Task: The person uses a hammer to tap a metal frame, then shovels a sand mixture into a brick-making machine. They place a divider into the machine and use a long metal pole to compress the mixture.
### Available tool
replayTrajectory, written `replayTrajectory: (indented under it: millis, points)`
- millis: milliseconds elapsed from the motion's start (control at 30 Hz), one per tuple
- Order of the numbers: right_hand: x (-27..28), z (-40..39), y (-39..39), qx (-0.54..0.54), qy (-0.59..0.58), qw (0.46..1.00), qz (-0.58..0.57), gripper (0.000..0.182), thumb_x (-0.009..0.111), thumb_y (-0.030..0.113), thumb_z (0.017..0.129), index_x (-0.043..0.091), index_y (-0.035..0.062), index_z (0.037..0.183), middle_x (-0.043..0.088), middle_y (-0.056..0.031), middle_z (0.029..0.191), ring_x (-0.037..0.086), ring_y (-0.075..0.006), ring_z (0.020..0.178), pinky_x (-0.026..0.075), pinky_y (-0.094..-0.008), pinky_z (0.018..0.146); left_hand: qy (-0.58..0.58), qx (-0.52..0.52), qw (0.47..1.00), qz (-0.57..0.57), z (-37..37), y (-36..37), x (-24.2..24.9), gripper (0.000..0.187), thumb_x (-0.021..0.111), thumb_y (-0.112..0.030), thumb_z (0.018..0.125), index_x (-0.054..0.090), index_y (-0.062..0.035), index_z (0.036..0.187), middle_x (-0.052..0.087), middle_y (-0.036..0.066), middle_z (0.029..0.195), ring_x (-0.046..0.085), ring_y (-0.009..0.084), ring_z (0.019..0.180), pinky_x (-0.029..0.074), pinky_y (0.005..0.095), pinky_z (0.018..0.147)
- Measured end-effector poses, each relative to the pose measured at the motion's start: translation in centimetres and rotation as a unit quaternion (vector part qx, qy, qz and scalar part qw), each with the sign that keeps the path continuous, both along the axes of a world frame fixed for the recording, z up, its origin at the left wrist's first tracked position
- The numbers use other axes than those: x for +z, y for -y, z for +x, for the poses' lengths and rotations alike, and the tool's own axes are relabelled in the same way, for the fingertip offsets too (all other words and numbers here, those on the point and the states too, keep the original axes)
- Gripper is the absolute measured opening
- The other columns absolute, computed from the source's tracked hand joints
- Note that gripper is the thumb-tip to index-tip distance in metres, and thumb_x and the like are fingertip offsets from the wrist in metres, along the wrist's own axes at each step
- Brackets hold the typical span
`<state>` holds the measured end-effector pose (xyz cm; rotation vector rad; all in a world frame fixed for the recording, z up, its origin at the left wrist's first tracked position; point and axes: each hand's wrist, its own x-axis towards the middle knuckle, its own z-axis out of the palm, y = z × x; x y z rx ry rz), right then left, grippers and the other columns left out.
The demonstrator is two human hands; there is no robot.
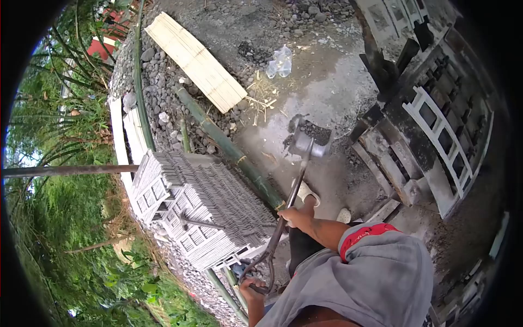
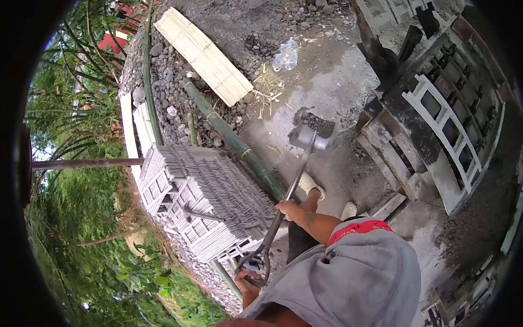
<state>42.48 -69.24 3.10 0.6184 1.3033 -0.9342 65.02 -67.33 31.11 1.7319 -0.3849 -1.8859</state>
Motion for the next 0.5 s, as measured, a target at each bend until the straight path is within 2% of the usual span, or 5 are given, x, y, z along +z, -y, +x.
replayTrajectory:
  millis: [100, 200, 267, 333, 500]
  points:
    - [8.7, -9.9, 6.3, -0.057, -0.018, 0.990, -0.129, 0.026, 0.061, 0.015, 0.081, 0.047, -0.0002, 0.098, 0.054, -0.0111, 0.084, 0.059, -0.0245, 0.070, 0.051, -0.0481, 0.064, -0.005, -0.013, 0.993, -0.116, -7.5, 3.0, -0.4, 0.012, 0.053, 0.001, 0.059, 0.045, -0.0050, 0.068, 0.040, 0.006, 0.053, 0.039, 0.0166, 0.045, 0.036, 0.0307, 0.047]
    - [12.9, -20.5, 11.0, 0.128, -0.043, 0.937, -0.322, 0.048, 0.047, 0.040, 0.088, 0.048, -0.0057, 0.106, 0.061, -0.0165, 0.085, 0.062, -0.0288, 0.072, 0.053, -0.0448, 0.066, 0.184, -0.283, 0.883, -0.325, -18.6, 7.5, 1.3, 0.018, 0.063, -0.007, 0.064, 0.048, -0.0014, 0.070, 0.052, 0.007, 0.056, 0.054, 0.0221, 0.051, 0.044, 0.0305, 0.054]
    - [14.7, -27.7, 12.8, 0.311, -0.145, 0.883, -0.320, 0.057, 0.040, 0.045, 0.089, 0.040, -0.0029, 0.120, 0.061, -0.0198, 0.093, 0.063, -0.0288, 0.080, 0.053, -0.0420, 0.067, 0.316, -0.487, 0.622, -0.526, -23.8, 12.6, -2.6, 0.019, 0.063, -0.013, 0.065, 0.048, -0.0030, 0.073, 0.057, 0.014, 0.064, 0.057, 0.0328, 0.060, 0.045, 0.0381, 0.057]
    - [14.2, -33.7, 12.3, 0.366, -0.192, 0.864, -0.288, 0.057, 0.040, 0.047, 0.088, 0.038, 0.0026, 0.124, 0.062, -0.0179, 0.097, 0.063, -0.0280, 0.080, 0.052, -0.0408, 0.066, 0.341, -0.570, 0.551, -0.506, -30.3, 17.4, -3.7, 0.022, 0.062, -0.018, 0.065, 0.050, -0.0041, 0.077, 0.057, 0.019, 0.071, 0.056, 0.0402, 0.070, 0.043, 0.0464, 0.061]
    - [10.1, -44.6, 0.1, 0.171, -0.285, 0.927, -0.177, 0.041, 0.050, 0.039, 0.085, 0.048, 0.0108, 0.115, 0.063, -0.0123, 0.086, 0.062, -0.0230, 0.065, 0.050, -0.0371, 0.055, 0.321, -0.602, 0.528, -0.505, -42.7, 29.8, -6.7, 0.028, 0.061, -0.020, 0.064, 0.055, -0.0028, 0.086, 0.060, 0.022, 0.079, 0.057, 0.0403, 0.078, 0.044, 0.0462, 0.070]
